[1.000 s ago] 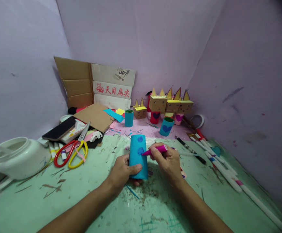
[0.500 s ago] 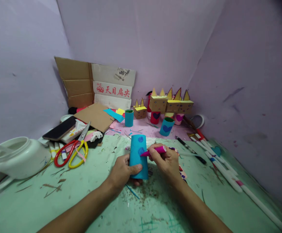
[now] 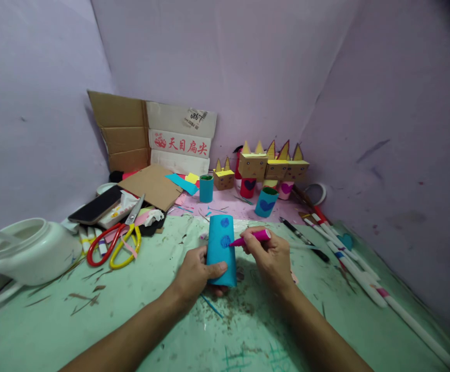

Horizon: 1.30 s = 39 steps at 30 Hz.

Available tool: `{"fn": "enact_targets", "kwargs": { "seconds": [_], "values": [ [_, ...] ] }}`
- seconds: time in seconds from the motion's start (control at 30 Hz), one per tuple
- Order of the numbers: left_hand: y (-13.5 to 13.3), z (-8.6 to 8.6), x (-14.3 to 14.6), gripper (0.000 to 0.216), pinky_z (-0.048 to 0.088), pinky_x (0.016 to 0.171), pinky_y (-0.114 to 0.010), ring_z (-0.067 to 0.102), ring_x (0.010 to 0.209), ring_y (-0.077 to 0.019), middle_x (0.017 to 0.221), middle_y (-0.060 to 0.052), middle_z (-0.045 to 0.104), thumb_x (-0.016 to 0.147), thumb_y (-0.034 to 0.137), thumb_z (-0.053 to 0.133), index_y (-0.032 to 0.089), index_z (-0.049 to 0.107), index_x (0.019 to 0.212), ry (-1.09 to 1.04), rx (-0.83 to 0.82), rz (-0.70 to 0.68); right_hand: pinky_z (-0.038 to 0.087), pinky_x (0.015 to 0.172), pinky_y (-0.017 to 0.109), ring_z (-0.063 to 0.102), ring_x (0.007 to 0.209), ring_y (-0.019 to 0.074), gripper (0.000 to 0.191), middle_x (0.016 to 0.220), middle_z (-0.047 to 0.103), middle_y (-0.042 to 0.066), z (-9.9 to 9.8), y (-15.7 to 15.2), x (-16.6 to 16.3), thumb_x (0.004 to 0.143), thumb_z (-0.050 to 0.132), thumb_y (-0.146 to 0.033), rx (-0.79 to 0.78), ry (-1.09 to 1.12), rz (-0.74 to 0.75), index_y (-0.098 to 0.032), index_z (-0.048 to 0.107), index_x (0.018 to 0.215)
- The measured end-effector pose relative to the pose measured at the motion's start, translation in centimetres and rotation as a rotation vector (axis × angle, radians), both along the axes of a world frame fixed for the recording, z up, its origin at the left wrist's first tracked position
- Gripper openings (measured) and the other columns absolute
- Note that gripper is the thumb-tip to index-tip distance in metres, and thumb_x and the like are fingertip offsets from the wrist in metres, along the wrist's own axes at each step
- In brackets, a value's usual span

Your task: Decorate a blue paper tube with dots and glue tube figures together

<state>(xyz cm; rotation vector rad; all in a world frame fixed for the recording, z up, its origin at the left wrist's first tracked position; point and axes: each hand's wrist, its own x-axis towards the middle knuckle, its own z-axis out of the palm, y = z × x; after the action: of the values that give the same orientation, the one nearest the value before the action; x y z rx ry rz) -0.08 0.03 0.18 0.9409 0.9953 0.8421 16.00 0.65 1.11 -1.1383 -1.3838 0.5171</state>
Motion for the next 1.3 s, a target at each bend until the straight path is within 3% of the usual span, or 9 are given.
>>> {"fn": "enact_targets", "kwargs": {
  "seconds": [0.27, 0.47, 1.3],
  "values": [
    [-0.07, -0.05, -0.07, 0.051, 0.047, 0.038, -0.024, 0.060, 0.049, -0.0171, 0.065, -0.007, 0.066, 0.054, 0.039, 0.082, 0.009, 0.062, 0.090, -0.007, 0.011, 0.005, 0.040, 0.049, 0.027, 0.053, 0.049, 0.0144, 0.023, 0.052, 0.058, -0.001, -0.03, 0.08, 0.14, 0.080, 0.059, -0.036, -0.004, 0.089, -0.056, -0.018, 0.066, 0.068],
    [-0.08, -0.03, -0.01, 0.054, 0.048, 0.039, -0.025, 0.062, 0.052, -0.0185, 0.072, -0.011, 0.069, 0.056, 0.039, 0.081, 0.008, 0.062, 0.096, -0.002, 0.008, -0.003, 0.042, 0.052, 0.027, 0.054, 0.050, 0.0144, 0.021, 0.052, 0.060, -0.001, 0.20, 0.06, 0.05, 0.081, 0.059, -0.030, 0.018, -0.001, 0.015, -0.018, 0.066, 0.065],
    [-0.17, -0.19, -0.09, 0.050, 0.047, 0.040, -0.026, 0.061, 0.052, -0.0190, 0.073, -0.010, 0.069, 0.057, 0.040, 0.081, 0.010, 0.064, 0.093, 0.003, 0.077, -0.031, 0.049, 0.055, 0.028, 0.063, 0.059, 0.0170, 0.016, 0.064, 0.069, 0.002, -0.73, 0.19, -0.24, 0.083, 0.062, -0.031, 0.035, 0.075, 0.049, -0.019, 0.070, 0.077]
  ]
}}
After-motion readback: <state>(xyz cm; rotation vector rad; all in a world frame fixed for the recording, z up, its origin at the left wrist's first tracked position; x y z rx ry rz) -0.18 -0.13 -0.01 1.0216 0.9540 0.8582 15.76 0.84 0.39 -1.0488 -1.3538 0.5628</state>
